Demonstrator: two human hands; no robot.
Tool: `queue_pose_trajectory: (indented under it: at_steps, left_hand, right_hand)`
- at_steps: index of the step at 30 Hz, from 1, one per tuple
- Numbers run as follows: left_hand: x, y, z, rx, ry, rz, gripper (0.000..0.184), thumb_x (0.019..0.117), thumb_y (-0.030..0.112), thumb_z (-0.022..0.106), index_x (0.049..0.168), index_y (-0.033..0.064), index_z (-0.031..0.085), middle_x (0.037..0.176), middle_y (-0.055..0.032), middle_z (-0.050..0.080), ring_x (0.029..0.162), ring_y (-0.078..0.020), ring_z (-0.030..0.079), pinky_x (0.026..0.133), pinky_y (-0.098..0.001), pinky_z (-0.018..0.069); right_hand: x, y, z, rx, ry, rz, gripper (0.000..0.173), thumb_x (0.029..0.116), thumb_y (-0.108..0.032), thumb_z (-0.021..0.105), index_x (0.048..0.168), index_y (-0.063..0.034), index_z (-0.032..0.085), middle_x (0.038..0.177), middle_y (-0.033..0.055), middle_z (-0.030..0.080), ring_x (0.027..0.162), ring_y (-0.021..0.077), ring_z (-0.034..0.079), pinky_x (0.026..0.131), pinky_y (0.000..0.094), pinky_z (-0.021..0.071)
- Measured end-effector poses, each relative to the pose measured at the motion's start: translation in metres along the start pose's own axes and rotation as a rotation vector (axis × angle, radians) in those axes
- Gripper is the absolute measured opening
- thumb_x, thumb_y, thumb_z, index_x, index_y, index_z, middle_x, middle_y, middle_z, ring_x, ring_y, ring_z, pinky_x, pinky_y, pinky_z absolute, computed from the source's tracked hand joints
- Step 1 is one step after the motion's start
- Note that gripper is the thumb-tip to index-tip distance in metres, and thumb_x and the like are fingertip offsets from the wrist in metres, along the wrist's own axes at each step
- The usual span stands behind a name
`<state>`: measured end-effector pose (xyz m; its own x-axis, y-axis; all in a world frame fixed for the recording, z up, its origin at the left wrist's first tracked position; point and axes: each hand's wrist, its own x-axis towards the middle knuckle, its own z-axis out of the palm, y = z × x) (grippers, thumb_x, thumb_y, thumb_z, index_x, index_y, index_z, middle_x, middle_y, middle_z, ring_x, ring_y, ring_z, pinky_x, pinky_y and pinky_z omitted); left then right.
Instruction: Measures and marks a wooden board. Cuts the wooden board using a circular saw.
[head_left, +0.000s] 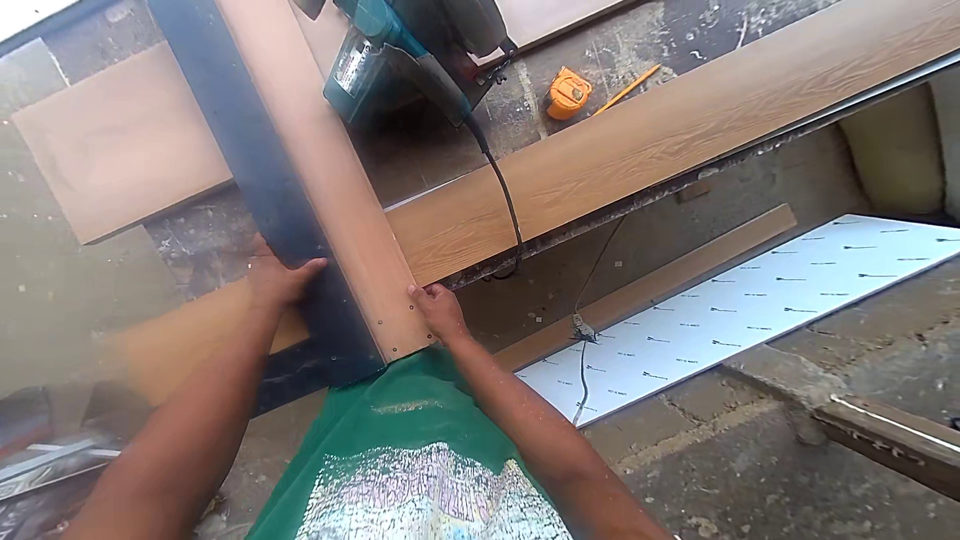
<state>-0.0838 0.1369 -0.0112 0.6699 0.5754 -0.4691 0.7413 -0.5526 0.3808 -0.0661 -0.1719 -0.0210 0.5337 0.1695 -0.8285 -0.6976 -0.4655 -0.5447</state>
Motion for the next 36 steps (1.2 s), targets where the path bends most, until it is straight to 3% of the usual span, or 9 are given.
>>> queue_pose_trajectory:
  at_steps: [3,6,8,11,13,15,19,27,36]
  left_hand:
    - [0.001,0.0,0.001,0.032,0.006,-0.008,0.139,0.065,0.064,0.089,0.163,0.0077,0.009,0.15,-0.034,0.044,0.138,-0.0499,0.046,0.111,-0.0691,0.0357]
    - [0.004,-0.001,0.002,0.036,-0.01,-0.022,0.141,0.0635,0.066,0.088,0.164,0.0075,0.009,0.153,-0.0318,0.042,0.142,-0.0477,0.043,0.115,-0.0669,0.0323]
    - [-0.001,-0.008,0.004,0.031,0.001,-0.024,0.141,0.0617,0.068,0.088,0.163,0.0084,0.011,0.152,-0.0296,0.045,0.14,-0.0464,0.046,0.114,-0.0671,0.035]
    - [-0.001,-0.009,0.002,-0.016,0.029,0.019,0.137,0.0632,0.063,0.091,0.164,0.0131,0.013,0.152,-0.0293,0.045,0.137,-0.0502,0.046,0.11,-0.0712,0.0352]
    - [-0.005,-0.009,0.001,-0.08,0.018,0.044,0.133,0.0654,0.055,0.093,0.163,0.0124,0.014,0.152,-0.0304,0.044,0.138,-0.0511,0.045,0.111,-0.0708,0.0341]
    - [-0.005,-0.009,-0.001,-0.155,0.009,0.091,0.131,0.0669,0.051,0.093,0.163,0.0096,0.014,0.153,-0.0285,0.044,0.139,-0.0462,0.046,0.113,-0.0662,0.035]
    - [-0.002,-0.019,0.0,-0.187,-0.006,0.135,0.134,0.0673,0.056,0.09,0.164,0.0129,0.009,0.154,-0.0248,0.044,0.139,-0.039,0.049,0.114,-0.0606,0.0382]
    - [0.001,-0.029,-0.001,-0.399,-0.09,0.182,0.124,0.0759,0.039,0.088,0.166,0.0187,0.005,0.156,-0.0145,0.045,0.136,-0.0188,0.054,0.113,-0.0417,0.0456]
    - [0.003,-0.033,-0.001,-0.416,-0.116,0.207,0.125,0.077,0.03,0.088,0.166,0.0176,0.001,0.159,-0.0151,0.041,0.138,-0.019,0.052,0.114,-0.0402,0.0451]
  right_hand:
    - [-0.008,-0.033,-0.034,-0.393,-0.043,0.007,0.05,0.1011,-0.052,0.059,0.111,-0.0044,0.071,0.106,0.0162,0.072,0.103,0.0301,0.068,0.094,0.0551,0.0521]
    - [-0.009,-0.096,-0.079,-0.544,0.044,-0.128,0.038,0.1037,-0.042,0.059,0.111,-0.0076,0.072,0.102,0.0142,0.072,0.098,0.0313,0.069,0.088,0.0583,0.0528]
    - [-0.01,-0.121,-0.097,-0.614,-0.018,-0.155,0.035,0.1037,-0.04,0.059,0.105,-0.0084,0.073,0.096,0.0109,0.072,0.091,0.0274,0.069,0.083,0.0553,0.0534]
    - [-0.014,-0.09,-0.08,-0.706,-0.165,-0.031,0.048,0.0998,-0.051,0.061,0.099,-0.0042,0.072,0.092,0.0172,0.07,0.089,0.0329,0.068,0.08,0.0596,0.0526]
    - [-0.01,-0.043,-0.053,-0.521,-0.294,0.069,0.055,0.0991,-0.052,0.063,0.121,-0.0014,0.068,0.114,0.0185,0.07,0.107,0.0299,0.067,0.096,0.054,0.0519]
    - [-0.005,-0.013,-0.022,-0.148,-0.25,0.069,0.05,0.0988,-0.04,0.069,0.128,0.0003,0.062,0.116,0.0168,0.071,0.105,0.0233,0.07,0.098,0.0441,0.0549]
    - [-0.004,0.001,0.009,0.155,-0.05,0.071,0.042,0.0969,-0.033,0.073,0.117,0.0021,0.065,0.098,0.0158,0.072,0.087,0.0222,0.071,0.084,0.0428,0.0589]
    - [-0.002,0.006,0.01,0.252,-0.068,0.061,0.039,0.095,-0.032,0.075,0.114,0.001,0.066,0.095,0.0145,0.072,0.083,0.021,0.07,0.081,0.041,0.0592]
    - [0.0,0.008,0.01,0.3,-0.078,0.066,0.037,0.0947,-0.031,0.076,0.112,0.0008,0.066,0.093,0.0134,0.072,0.081,0.0195,0.07,0.078,0.039,0.0593]
